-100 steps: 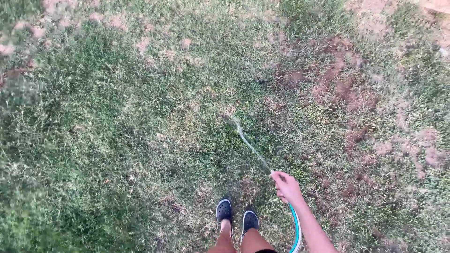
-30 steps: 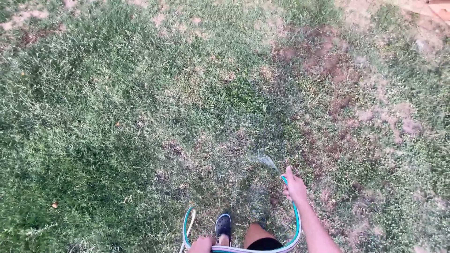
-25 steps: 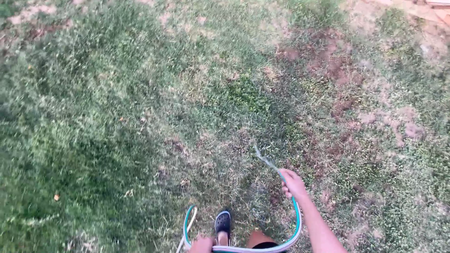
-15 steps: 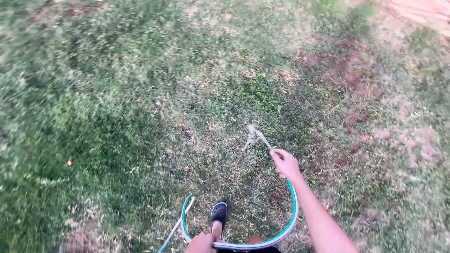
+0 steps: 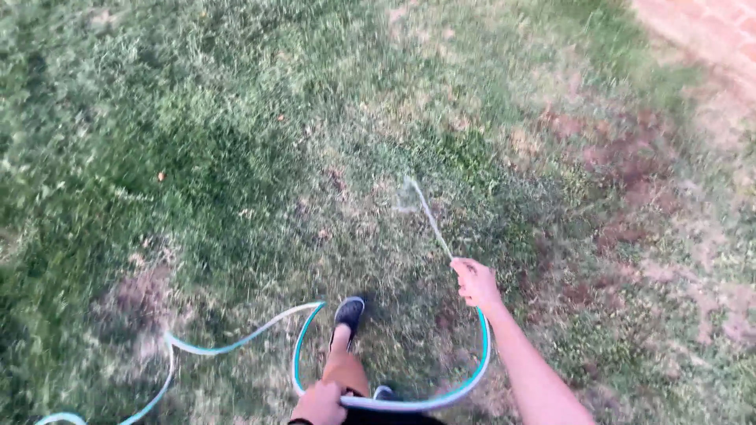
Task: Watering a lawn with a garden hose while walking around the yard.
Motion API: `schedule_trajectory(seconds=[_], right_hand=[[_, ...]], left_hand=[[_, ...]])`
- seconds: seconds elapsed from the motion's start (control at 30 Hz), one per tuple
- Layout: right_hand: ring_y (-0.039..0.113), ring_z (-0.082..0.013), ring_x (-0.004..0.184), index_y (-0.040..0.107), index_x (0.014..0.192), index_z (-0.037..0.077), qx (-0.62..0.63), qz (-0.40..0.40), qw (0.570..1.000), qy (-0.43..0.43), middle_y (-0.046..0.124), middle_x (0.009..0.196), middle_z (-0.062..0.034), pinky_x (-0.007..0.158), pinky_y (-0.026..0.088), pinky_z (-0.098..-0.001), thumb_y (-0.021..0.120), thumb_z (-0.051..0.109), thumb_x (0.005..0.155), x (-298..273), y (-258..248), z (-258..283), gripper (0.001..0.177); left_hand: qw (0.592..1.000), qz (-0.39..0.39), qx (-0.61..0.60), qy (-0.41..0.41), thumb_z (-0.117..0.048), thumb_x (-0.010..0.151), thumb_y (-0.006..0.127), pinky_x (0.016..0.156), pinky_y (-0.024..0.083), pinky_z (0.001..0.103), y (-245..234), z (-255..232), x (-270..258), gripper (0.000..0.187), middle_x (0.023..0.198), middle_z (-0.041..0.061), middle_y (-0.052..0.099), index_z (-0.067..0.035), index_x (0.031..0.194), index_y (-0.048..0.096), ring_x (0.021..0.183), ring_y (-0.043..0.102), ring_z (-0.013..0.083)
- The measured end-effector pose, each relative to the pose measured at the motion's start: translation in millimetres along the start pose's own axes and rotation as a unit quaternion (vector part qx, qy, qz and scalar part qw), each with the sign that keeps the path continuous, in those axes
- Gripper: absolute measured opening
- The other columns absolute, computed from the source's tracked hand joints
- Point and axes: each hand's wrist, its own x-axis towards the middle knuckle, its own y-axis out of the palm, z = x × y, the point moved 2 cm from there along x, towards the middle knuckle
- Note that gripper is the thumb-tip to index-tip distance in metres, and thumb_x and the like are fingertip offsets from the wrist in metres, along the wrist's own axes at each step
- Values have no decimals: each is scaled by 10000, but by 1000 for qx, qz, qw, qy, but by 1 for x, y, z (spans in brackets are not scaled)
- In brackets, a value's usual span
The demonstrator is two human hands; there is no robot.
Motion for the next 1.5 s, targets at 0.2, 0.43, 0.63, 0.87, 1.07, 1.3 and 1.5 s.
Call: schedule_trajectory(seconds=[0.2, 0.43, 0.63, 0.87, 1.07, 1.3, 1.5], right_hand=[[351, -80, 479, 806, 1397, 108, 0, 4, 1000, -18, 556, 696, 3, 392, 237, -249, 726, 326, 1090, -65, -5, -41, 385], [366, -98, 491, 802, 1356, 97, 77, -18, 997, -27, 524, 741, -24, 385, 216, -260, 671, 383, 1143, -102, 10, -79, 380], [356, -91, 450, 829, 1145, 176, 96, -53, 992, -64, 537, 719, -14, 346, 195, -271, 630, 431, 1156, -143, 52, -91, 324], [506, -163, 467, 805, 1298, 67, 94, -83, 992, -32, 554, 717, -127, 230, 350, -270, 713, 427, 1117, -176, 109, -140, 413], [399, -84, 472, 850, 1344, 160, -50, -19, 998, -39, 576, 700, 8, 376, 272, -218, 621, 450, 1164, -202, 128, -146, 411], [384, -97, 477, 846, 1366, 157, 20, -14, 999, -45, 625, 768, -35, 357, 242, -232, 609, 389, 1196, -207, 122, -154, 373], [364, -84, 447, 879, 1213, 167, 30, 24, 998, -51, 549, 720, -13, 355, 178, -246, 662, 423, 1152, -214, 110, -171, 341]], left_hand=[[999, 39, 21, -1, -544, 1145, 584, 997, 584, 483, 13, 6, -46, 319, 1182, 81, 722, -259, 1185, 723, 1175, 709, 323], [997, 69, 9, 42, -148, 1043, 673, 1136, 639, 370, 26, 48, -59, 124, 1182, 1, 761, -196, 1140, 734, 1137, 750, 153], [990, 101, 86, 57, -496, 990, 686, 1118, 594, 492, 36, 125, -44, 418, 1303, 179, 664, -399, 1391, 757, 1251, 723, 392], [976, 155, 144, 57, -362, 1070, 620, 1133, 567, 509, 50, 169, -68, 352, 1336, 185, 671, -307, 1396, 739, 1303, 691, 393], [969, 190, 153, 44, -287, 1130, 576, 1158, 533, 545, 66, 177, -103, 320, 1370, 168, 623, -235, 1419, 702, 1368, 648, 400], [983, 142, 116, -7, -380, 1024, 688, 1060, 608, 491, 70, 172, -123, 283, 1285, 89, 670, -256, 1266, 767, 1276, 703, 321], [985, 127, 109, 29, -377, 1062, 649, 1072, 616, 515, 85, 154, -138, 329, 1254, 154, 614, -251, 1355, 732, 1213, 705, 381]])
